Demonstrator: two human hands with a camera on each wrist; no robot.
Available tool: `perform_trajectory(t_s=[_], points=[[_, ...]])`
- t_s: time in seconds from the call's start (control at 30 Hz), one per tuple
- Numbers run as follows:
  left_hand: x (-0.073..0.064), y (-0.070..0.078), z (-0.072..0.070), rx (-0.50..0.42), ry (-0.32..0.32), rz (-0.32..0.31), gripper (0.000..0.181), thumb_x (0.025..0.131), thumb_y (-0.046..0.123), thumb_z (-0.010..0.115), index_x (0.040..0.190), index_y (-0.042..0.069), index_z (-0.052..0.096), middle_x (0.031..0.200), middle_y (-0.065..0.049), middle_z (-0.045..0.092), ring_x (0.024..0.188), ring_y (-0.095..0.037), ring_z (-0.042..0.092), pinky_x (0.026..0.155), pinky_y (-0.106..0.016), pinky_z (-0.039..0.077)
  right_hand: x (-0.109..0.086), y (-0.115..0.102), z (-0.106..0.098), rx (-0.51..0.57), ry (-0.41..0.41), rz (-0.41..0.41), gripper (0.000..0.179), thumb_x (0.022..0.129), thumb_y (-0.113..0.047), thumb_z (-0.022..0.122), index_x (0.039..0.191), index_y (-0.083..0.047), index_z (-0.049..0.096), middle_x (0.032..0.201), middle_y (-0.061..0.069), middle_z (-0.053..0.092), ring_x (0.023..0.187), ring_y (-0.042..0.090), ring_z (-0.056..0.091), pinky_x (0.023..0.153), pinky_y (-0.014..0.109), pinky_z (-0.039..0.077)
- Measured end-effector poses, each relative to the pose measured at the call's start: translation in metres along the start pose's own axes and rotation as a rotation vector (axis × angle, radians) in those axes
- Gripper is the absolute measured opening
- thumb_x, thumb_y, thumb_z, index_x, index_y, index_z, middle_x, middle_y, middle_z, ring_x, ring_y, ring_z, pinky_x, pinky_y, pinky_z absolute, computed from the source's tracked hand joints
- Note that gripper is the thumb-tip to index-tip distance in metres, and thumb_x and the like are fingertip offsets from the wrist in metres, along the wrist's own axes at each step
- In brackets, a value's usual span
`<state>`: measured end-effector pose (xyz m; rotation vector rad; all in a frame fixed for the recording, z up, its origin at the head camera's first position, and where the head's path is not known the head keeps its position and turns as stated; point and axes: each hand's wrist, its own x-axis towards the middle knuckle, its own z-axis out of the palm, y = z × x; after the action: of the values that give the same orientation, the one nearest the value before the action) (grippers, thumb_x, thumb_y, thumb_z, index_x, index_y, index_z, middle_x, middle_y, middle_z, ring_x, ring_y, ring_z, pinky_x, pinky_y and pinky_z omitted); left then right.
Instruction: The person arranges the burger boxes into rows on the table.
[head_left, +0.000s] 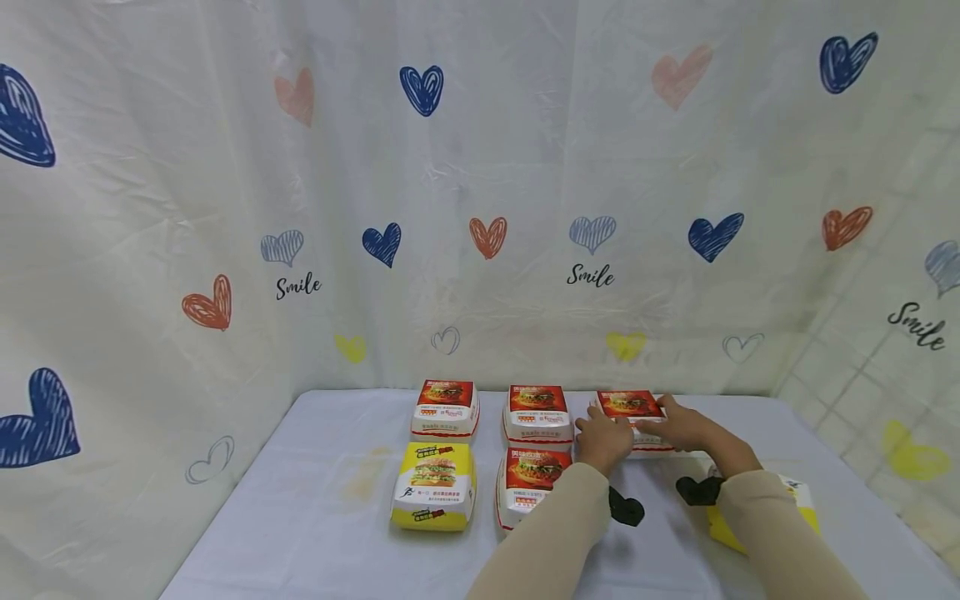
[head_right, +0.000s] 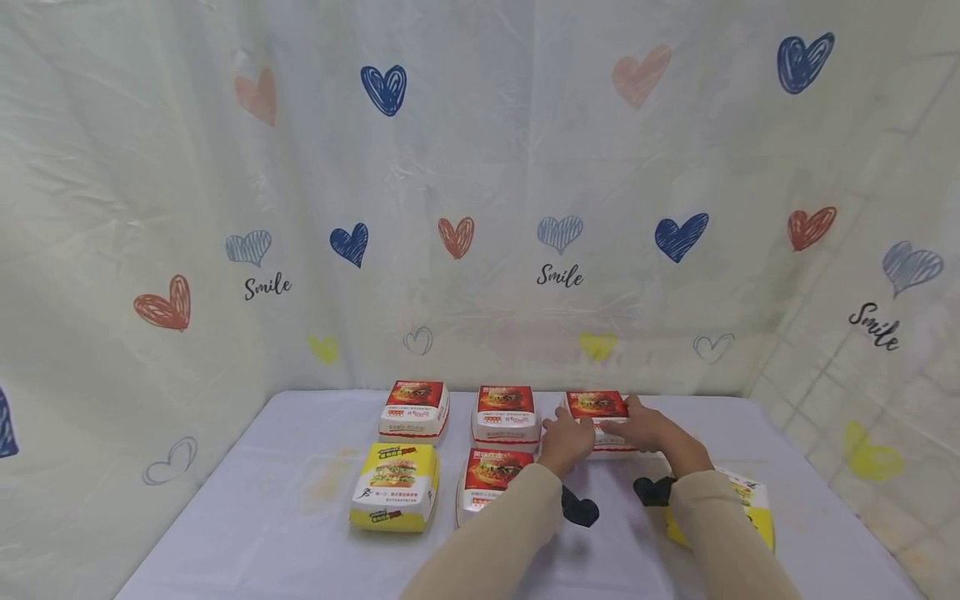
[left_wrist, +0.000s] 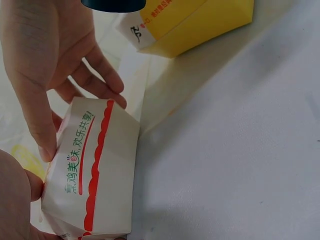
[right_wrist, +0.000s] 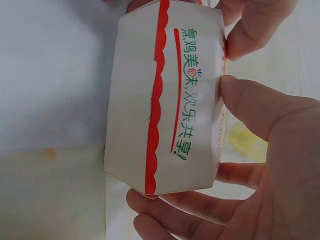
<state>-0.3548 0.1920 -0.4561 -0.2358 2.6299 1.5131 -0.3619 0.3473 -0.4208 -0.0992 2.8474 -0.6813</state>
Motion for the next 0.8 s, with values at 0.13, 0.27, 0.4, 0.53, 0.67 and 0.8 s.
perform_trajectory(t_s=[0.13,0.27,0.4,0.53,0.67,0.8], points=[[-0.0013,0.0004,0.0007,0.023,0.002,0.004,0.064,0.099,0.040,0.059,0.147,0.000,0.044,0.136,-0.026,0.050,0.123,-0.044,0.054,0.107,-0.058,0.045,0.0017,0.0032,-0.0003,0.003,-0.007,0.028,0.091,0.096,-0.055,0.063,0.142,0.015,0.027,0.126,0.040,0.054,0.093,0.037,0.062,0.076,0.045,0.054],[-0.0034,0.0010,-0.0005,0.019,0.010,0.012,0.063,0.099,0.039,0.060,0.146,-0.001,0.045,0.133,-0.027,0.051,0.123,-0.044,0.054,0.107,-0.059,0.045,0.0003,0.0019,-0.0003,0.004,-0.016,0.036,0.094,0.096,-0.056,0.063,0.143,0.016,0.025,0.128,0.041,0.053,0.093,0.037,0.061,0.076,0.044,0.053],[-0.0050,0.0013,-0.0028,0.013,0.018,0.023,0.063,0.099,0.038,0.059,0.145,-0.002,0.045,0.130,-0.027,0.052,0.122,-0.045,0.054,0.106,-0.059,0.045,-0.0028,-0.0013,-0.0008,0.003,-0.023,0.037,0.096,0.097,-0.054,0.062,0.145,0.018,0.022,0.128,0.042,0.052,0.091,0.035,0.062,0.076,0.043,0.052],[-0.0045,0.0012,-0.0031,0.013,0.019,0.022,0.064,0.099,0.039,0.059,0.146,-0.001,0.044,0.131,-0.028,0.051,0.122,-0.045,0.055,0.107,-0.059,0.045,-0.0037,-0.0026,-0.0013,0.008,-0.023,0.037,0.093,0.098,-0.052,0.061,0.144,0.019,0.022,0.127,0.041,0.053,0.090,0.034,0.061,0.074,0.042,0.052],[-0.0036,0.0007,-0.0017,0.002,0.012,0.009,0.065,0.099,0.040,0.059,0.148,0.001,0.043,0.134,-0.027,0.050,0.122,-0.045,0.054,0.107,-0.059,0.045,-0.0026,-0.0021,-0.0006,0.016,-0.018,0.036,0.091,0.099,-0.051,0.061,0.145,0.018,0.022,0.128,0.041,0.053,0.090,0.034,0.061,0.073,0.040,0.051],[-0.0028,0.0005,-0.0011,0.000,0.007,0.009,0.063,0.100,0.039,0.058,0.149,0.002,0.042,0.135,-0.027,0.049,0.122,-0.045,0.054,0.107,-0.059,0.045,-0.0013,-0.0018,0.0005,0.005,-0.005,0.030,0.090,0.099,-0.050,0.060,0.144,0.018,0.023,0.129,0.042,0.052,0.092,0.036,0.061,0.075,0.043,0.052]])
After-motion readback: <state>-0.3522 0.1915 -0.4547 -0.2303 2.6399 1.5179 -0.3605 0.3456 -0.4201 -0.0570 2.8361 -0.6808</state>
